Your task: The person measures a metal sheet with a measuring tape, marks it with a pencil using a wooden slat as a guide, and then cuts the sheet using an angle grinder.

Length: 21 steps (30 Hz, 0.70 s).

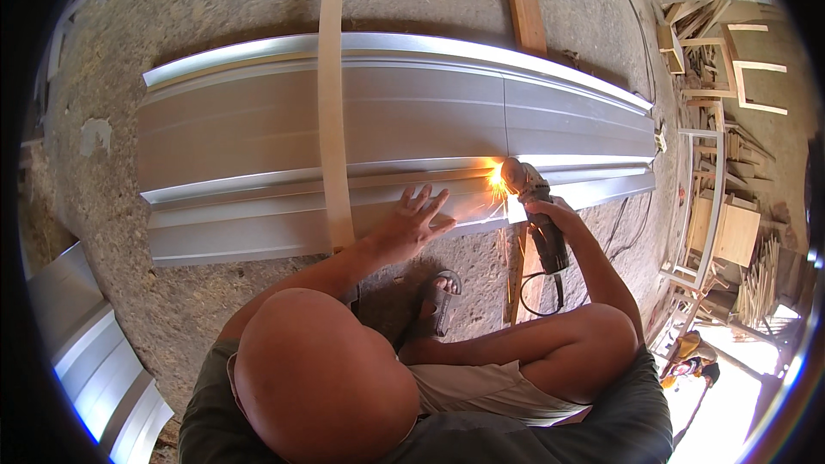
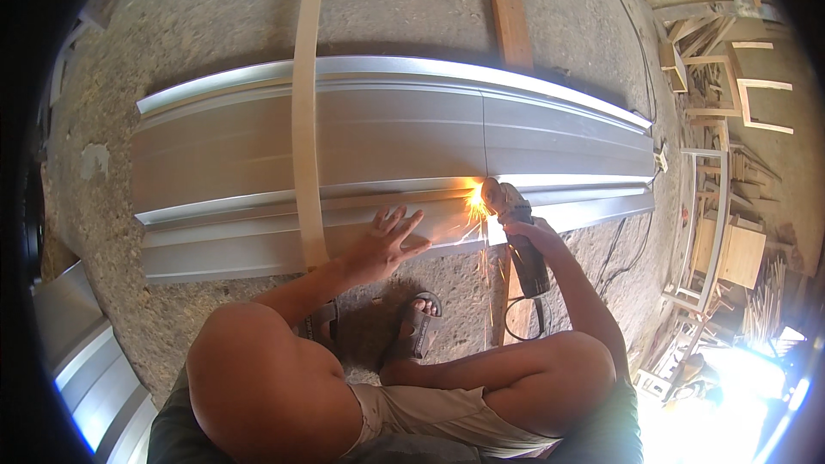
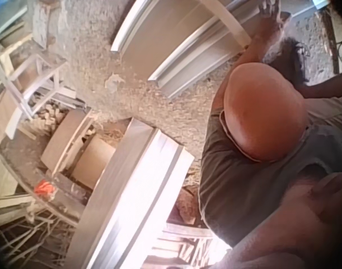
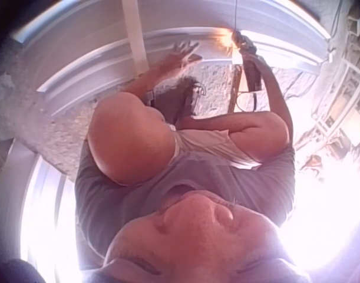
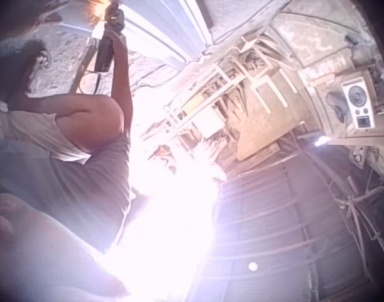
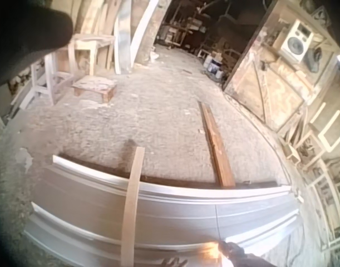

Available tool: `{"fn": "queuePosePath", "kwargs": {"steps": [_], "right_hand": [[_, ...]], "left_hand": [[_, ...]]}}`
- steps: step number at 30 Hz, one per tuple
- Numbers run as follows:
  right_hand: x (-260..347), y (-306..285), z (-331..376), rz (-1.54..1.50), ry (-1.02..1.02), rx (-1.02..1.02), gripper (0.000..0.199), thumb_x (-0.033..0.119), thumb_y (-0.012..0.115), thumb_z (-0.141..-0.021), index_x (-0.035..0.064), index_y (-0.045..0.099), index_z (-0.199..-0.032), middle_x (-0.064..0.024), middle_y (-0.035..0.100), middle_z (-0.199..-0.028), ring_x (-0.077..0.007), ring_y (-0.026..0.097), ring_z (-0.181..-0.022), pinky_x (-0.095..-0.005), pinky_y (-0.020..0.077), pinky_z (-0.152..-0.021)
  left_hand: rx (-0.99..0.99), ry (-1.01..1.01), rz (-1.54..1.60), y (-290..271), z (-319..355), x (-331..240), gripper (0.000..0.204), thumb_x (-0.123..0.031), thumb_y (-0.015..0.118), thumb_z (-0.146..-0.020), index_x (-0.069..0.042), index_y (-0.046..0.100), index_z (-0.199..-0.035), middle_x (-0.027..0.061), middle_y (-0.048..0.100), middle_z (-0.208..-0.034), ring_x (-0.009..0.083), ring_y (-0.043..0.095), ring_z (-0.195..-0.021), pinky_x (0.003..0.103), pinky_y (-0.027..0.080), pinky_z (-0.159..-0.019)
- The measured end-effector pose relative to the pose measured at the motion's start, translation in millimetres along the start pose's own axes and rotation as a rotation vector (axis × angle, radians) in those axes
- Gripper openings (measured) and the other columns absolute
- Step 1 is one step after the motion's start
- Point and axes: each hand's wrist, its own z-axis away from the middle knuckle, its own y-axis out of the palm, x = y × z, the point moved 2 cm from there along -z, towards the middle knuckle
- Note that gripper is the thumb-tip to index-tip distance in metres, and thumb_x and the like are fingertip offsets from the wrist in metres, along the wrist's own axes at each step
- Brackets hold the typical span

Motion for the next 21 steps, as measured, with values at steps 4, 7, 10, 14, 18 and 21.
{"fn": "queuePosePath", "kwargs": {"steps": [4, 7, 10, 14, 18, 21], "right_hand": [[-4, -5, -7, 0.034, 0.012, -0.021, 0.038, 0.031, 0.079, -0.080, 0.0030, 0.069, -0.104, -0.0072, 0.069, -0.082, -0.0162, 0.067, -0.066, -0.0320, 0.0564, -0.062], [-13, -9, -16, 0.031, 0.010, -0.033, 0.036, 0.031, 0.078, -0.080, 0.0041, 0.069, -0.103, -0.0066, 0.069, -0.083, -0.0152, 0.066, -0.067, -0.0313, 0.0553, -0.062], [-19, -14, -20, 0.040, 0.012, -0.038, 0.034, 0.030, 0.078, -0.081, 0.0053, 0.070, -0.103, -0.0059, 0.069, -0.083, -0.0141, 0.065, -0.068, -0.0305, 0.0539, -0.063], [-11, -9, -19, 0.059, 0.009, 0.008, 0.031, 0.030, 0.076, -0.082, 0.0067, 0.071, -0.102, -0.0047, 0.069, -0.083, -0.0131, 0.065, -0.072, -0.0288, 0.0519, -0.068], [-14, -11, -14, 0.010, -0.053, -0.019, 0.032, 0.032, 0.074, -0.084, 0.0045, 0.071, -0.102, -0.0046, 0.070, -0.083, -0.0134, 0.066, -0.073, -0.0290, 0.0536, -0.070], [-8, -9, -16, 0.049, 0.012, 0.031, 0.034, 0.032, 0.073, -0.085, 0.0035, 0.070, -0.103, -0.0052, 0.069, -0.081, -0.0147, 0.068, -0.072, -0.0294, 0.0550, -0.069]], "left_hand": [[-0.012, -0.004, 0.000, 1, 0, 1, 0.067, -0.021, 0.070, -0.085, -0.029, 0.054, -0.150, 0.0257, 0.026, -0.164, 0.0507, 0.035, -0.146, 0.067, 0.029, -0.117], [-0.020, -0.001, -0.004, 1, 0, 1, 0.064, -0.020, 0.068, -0.087, -0.029, 0.055, -0.149, 0.0253, 0.027, -0.164, 0.0505, 0.037, -0.145, 0.067, 0.028, -0.117], [-0.027, 0.005, -0.018, 0, -2, 0, 0.061, -0.018, 0.066, -0.088, -0.028, 0.057, -0.148, 0.0247, 0.028, -0.164, 0.0506, 0.038, -0.144, 0.067, 0.028, -0.117], [-0.008, -0.001, -0.067, -1, 2, 2, 0.057, -0.017, 0.063, -0.091, -0.028, 0.057, -0.147, 0.0237, 0.030, -0.163, 0.0503, 0.039, -0.144, 0.067, 0.029, -0.116], [-0.051, 0.000, -0.007, 2, -2, 0, 0.058, -0.019, 0.063, -0.091, -0.028, 0.056, -0.148, 0.0236, 0.031, -0.163, 0.0504, 0.039, -0.144, 0.067, 0.029, -0.116], [-0.036, 0.000, -0.011, 0, 1, 1, 0.061, -0.019, 0.066, -0.088, -0.027, 0.056, -0.148, 0.0237, 0.028, -0.164, 0.0515, 0.039, -0.142, 0.067, 0.030, -0.116]]}}
